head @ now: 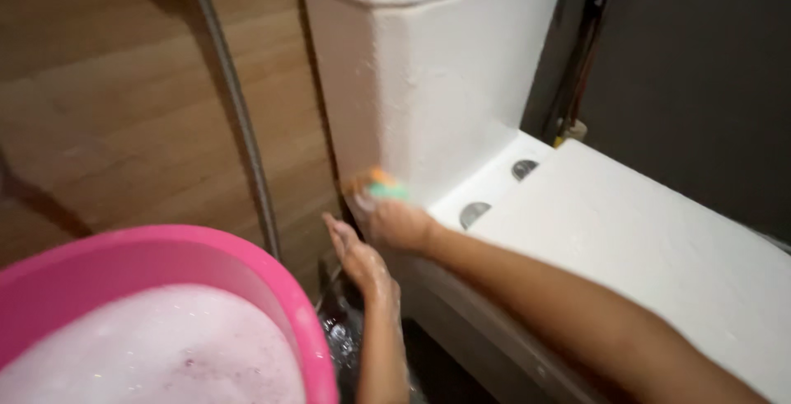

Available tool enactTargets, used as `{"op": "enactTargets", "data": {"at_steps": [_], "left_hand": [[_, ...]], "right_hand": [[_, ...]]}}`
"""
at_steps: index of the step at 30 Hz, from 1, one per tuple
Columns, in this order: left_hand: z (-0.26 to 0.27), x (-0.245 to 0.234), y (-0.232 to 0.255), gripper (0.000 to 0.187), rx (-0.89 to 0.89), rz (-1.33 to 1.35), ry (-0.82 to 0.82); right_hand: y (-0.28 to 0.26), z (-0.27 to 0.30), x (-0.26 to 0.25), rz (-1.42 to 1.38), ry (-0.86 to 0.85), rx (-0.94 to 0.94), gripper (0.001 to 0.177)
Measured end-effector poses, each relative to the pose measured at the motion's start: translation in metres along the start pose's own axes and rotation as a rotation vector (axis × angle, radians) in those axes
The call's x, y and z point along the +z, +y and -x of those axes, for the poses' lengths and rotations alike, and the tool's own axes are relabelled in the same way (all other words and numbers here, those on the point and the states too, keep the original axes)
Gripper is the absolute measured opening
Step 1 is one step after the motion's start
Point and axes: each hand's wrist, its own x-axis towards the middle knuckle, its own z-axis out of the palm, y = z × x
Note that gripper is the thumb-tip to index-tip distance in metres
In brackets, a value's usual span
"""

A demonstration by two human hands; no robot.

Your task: The person scrubs the tiled bathroom walls and the toilet using a sponge and soapy water from a pink basin. They repeatedly dip the sponge into the basin to reload soap and scrub different sections of the wall and the toilet tank and seat.

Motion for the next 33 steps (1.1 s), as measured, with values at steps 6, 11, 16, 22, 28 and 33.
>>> {"op": "enactTargets", "data": {"at_steps": [6,11,16,22,28,33], "left_hand": [[-0.009,-0.014,0.020,0.065,0.012,-0.067,0.027],[-0.029,-0.014,0.011,0.068,0.060,0.054,0.012],[-0.028,-0.035,-0.011,0.071,0.073,0.085,0.036],[-0.003,-0.032,-0.021,0.067,0.010,-0.076,0.078],[0.034,-0.001,-0.003,0.066,-0.076,-0.073,0.024],[0.052,0.017,0.011,0.064,0.011,-0.019,-0.058]], "right_hand": [[0.056,-0.033,-0.003,0.162,-0.114,0.058,0.046],[0.111,-0.083,-0.009,0.459,-0.117,0.301,0.056],[-0.028,-0.044,0.051,0.003,-0.318,0.072,0.041],[-0.041,0.034,0.058,-0.256,-0.356,-0.080,0.030],[0.014,0.077,-0.018,-0.862,-0.489,0.253,0.044],[0.006,0.073,-0.024,-0.875,-0.292,0.306,0.063]]}}
